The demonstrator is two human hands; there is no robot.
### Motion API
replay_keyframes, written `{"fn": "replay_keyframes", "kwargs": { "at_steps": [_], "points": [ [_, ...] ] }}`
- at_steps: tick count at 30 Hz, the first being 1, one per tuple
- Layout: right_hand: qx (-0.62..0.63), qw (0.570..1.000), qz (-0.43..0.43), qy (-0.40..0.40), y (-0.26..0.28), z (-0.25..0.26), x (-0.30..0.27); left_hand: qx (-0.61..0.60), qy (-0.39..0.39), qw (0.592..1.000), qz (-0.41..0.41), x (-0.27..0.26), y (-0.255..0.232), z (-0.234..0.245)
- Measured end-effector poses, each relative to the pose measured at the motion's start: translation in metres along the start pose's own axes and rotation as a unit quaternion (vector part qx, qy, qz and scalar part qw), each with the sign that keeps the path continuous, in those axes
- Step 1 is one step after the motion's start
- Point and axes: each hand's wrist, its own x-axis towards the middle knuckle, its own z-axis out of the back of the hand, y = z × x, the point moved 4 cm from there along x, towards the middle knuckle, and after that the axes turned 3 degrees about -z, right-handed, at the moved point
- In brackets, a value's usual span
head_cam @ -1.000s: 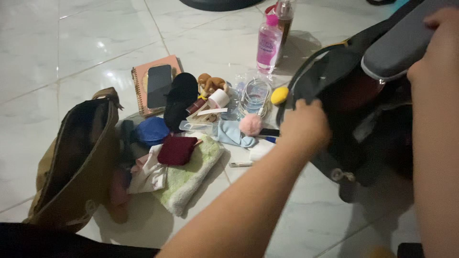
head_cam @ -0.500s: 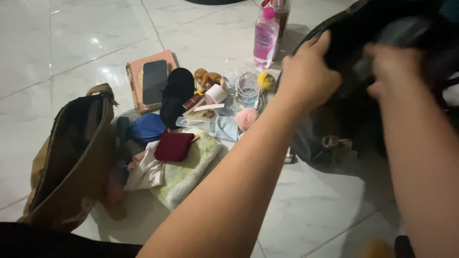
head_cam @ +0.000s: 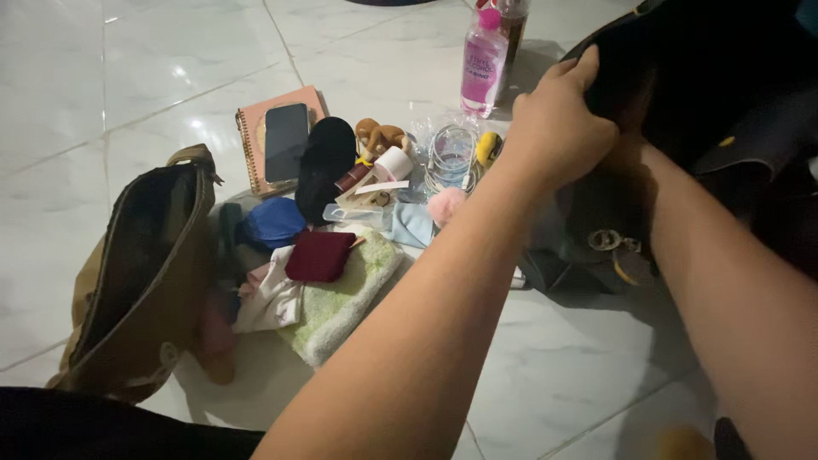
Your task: The person sits on the floor and packs a black bag with personal items. They open a pink pouch and place a red item inside, put a gray hard case into the bag, handle a smartphone, flip through a small notebook, and place the notebook and other pouches into the bag.
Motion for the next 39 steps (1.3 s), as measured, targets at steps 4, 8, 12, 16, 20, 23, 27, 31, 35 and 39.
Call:
{"fn": "replay_keyframes", "kwargs": {
  "at_steps": [4,8,12,16,20,23,27,31,35,39],
  "points": [
    [-0.007,1.000,0.008,0.011,0.004,-0.007,0.001,0.022,-0.003,1.000,-0.007,0.002,0.002,0.004],
    [-0.011,0.999,0.021,0.027,0.014,-0.021,-0.001,0.022,0.019,0.999,0.034,-0.001,0.009,0.010],
    [-0.015,0.998,0.033,0.041,0.025,-0.029,-0.001,0.017,0.042,0.998,0.046,-0.010,0.012,0.008],
    [-0.030,0.998,0.030,0.050,0.019,-0.033,-0.007,0.002,0.047,0.998,0.049,-0.017,0.015,0.005],
    [-0.045,0.997,0.021,0.066,0.012,-0.045,-0.012,-0.020,0.026,0.998,0.045,-0.017,0.013,0.008],
    [-0.060,0.995,0.016,0.076,0.005,-0.050,-0.014,-0.022,0.022,0.999,0.039,-0.016,0.011,0.008],
    [-0.080,0.993,0.025,0.078,0.010,-0.050,-0.015,-0.050,0.055,0.990,0.117,-0.018,0.030,0.023],
    [0.002,0.993,0.096,0.076,0.036,-0.044,-0.029,-0.261,0.150,0.919,0.254,-0.031,0.076,0.040],
    [0.024,0.993,0.099,0.067,0.063,-0.043,-0.056,-0.385,0.097,0.862,0.316,-0.033,0.152,0.063],
    [-0.069,0.994,0.070,0.049,0.079,-0.041,-0.086,-0.334,-0.125,0.830,0.429,-0.041,0.272,0.099]
  ]
}}
